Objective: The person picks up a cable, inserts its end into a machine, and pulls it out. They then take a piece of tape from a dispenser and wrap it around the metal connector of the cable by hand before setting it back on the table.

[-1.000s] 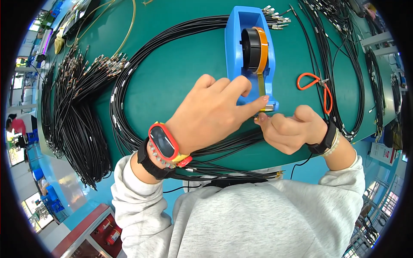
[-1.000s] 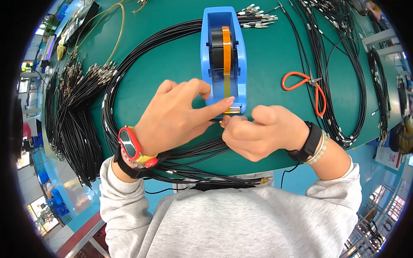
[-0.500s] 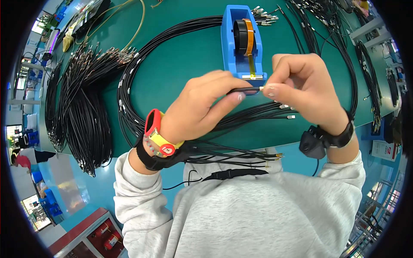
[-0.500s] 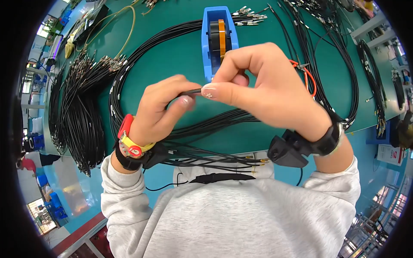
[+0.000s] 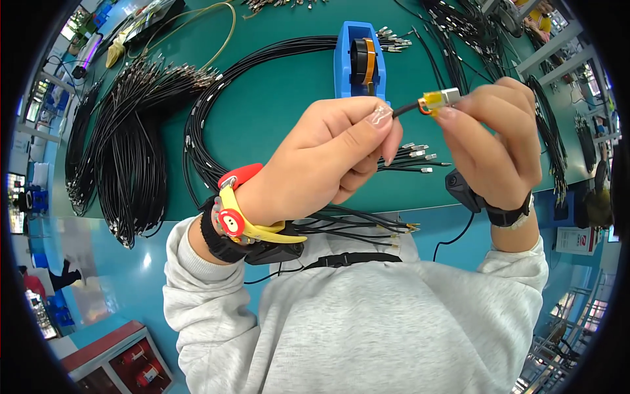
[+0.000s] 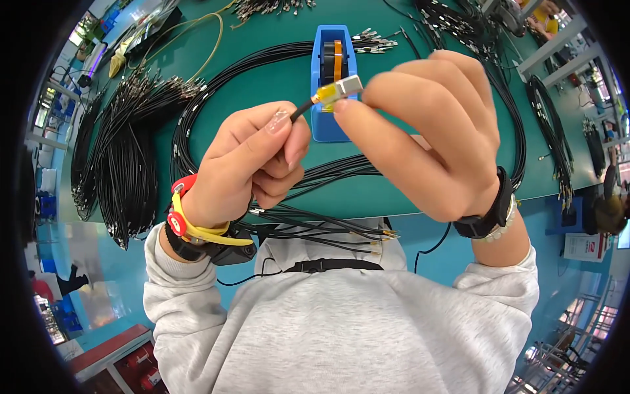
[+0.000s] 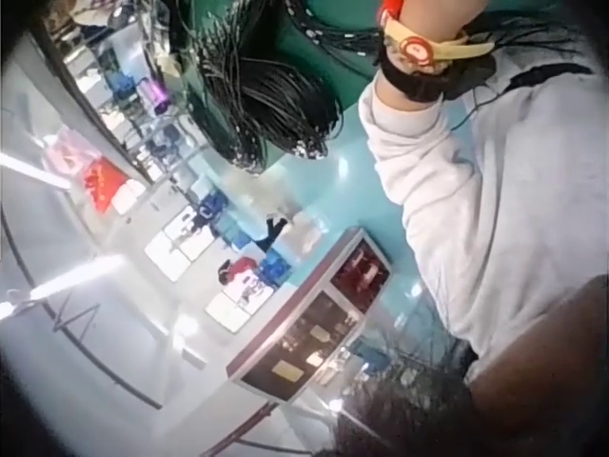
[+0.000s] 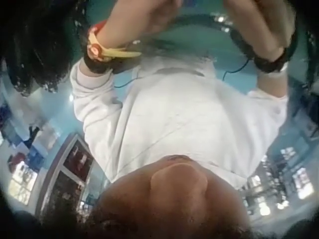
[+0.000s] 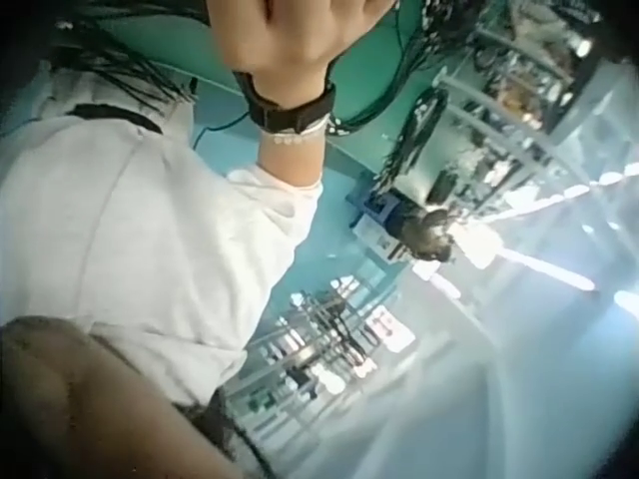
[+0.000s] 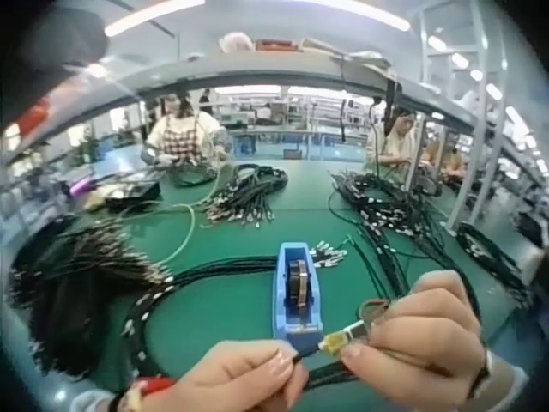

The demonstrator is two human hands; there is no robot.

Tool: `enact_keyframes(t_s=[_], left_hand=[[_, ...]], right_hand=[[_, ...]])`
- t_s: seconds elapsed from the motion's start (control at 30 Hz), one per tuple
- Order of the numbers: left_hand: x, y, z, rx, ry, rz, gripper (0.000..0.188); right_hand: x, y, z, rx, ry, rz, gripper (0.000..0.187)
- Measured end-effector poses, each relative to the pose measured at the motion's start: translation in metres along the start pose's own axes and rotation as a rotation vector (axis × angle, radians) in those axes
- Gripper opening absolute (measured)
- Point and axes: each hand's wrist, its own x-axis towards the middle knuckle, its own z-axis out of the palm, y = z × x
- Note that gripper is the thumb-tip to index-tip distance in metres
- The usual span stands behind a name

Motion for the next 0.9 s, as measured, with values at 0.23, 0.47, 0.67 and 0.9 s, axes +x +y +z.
enact_keyframes(t_s=[0.23, 0.47, 0.67, 0.9], left_hand=[[-0.001, 0.001, 0.004, 0.058, 0.006, -0.042, 0.033], [0.006, -0.004, 0.011, 0.185, 0.094, 0.059, 0.028], [0.012, -0.007, 0.015, 0.232, 0.124, 0.124, 0.026], [0.014, 0.007, 0.024, -0.062, 0.114, -0.063, 0.026]], right_hand=[[-0.01, -0.004, -0.004, -0.138, -0.003, -0.096, 0.037], [-0.015, -0.004, -0.001, -0.168, 0.029, -0.107, 0.035], [-0.021, -0.003, 0.002, -0.299, 0.05, -0.169, 0.028], [-0.019, 0.001, 0.007, -0.363, 0.093, -0.168, 0.024]])
